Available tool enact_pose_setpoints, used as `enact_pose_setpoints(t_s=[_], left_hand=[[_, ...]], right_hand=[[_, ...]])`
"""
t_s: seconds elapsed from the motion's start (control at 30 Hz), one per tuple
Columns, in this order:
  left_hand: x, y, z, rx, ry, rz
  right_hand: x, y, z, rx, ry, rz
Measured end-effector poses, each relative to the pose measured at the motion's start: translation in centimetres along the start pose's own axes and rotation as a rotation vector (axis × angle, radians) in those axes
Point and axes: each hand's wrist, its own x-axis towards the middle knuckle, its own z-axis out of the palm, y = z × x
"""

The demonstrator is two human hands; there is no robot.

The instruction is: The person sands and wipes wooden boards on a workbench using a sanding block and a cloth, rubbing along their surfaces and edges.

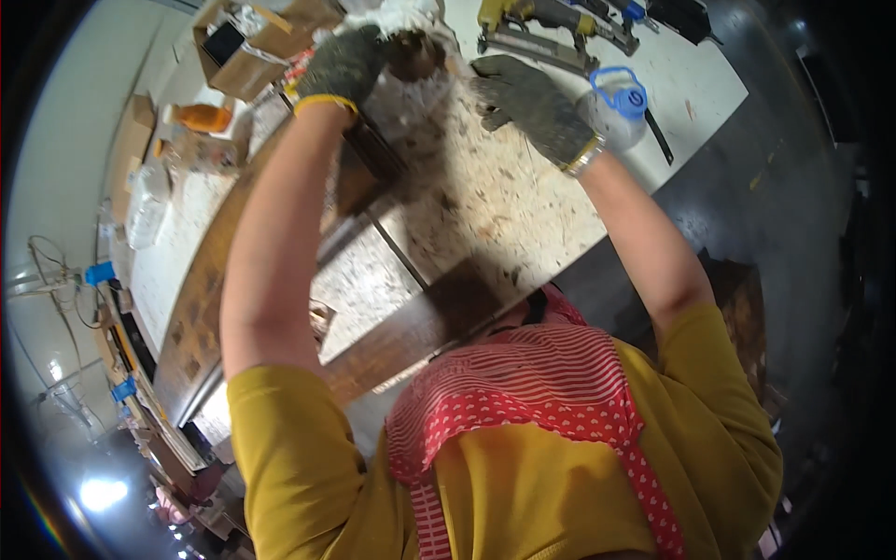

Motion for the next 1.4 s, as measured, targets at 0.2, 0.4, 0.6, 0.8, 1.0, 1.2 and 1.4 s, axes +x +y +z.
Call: enact_pose_setpoints(t_s=[0.2,0.4,0.6,0.8,1.0,1.2,1.4], left_hand=[[-4.5,8.8,-8.2,-0.346,0.168,-0.211],[-21.5,9.2,-8.3,-0.357,0.106,0.137],[-37.6,5.5,-4.5,-0.234,0.001,0.020],[-43.3,2.1,-0.5,-0.016,-0.059,-0.238],[-43.1,3.2,1.3,-0.178,0.080,-0.319],[-45.8,3.2,-1.9,-0.125,0.186,-0.309],[-62.4,-6.1,-6.6,0.026,0.107,-0.525]], right_hand=[[-14.7,-0.7,-0.4,0.187,0.211,0.239],[-26.1,0.3,3.0,0.021,0.269,0.291],[-31.9,3.4,9.3,-0.394,0.508,0.090],[-31.8,4.1,12.7,-0.838,0.461,-0.039],[-29.6,4.6,13.6,-1.157,0.482,-0.217],[-30.3,7.3,20.3,-1.428,0.238,-0.100],[-30.7,6.9,22.7,-1.185,0.303,-0.180]])
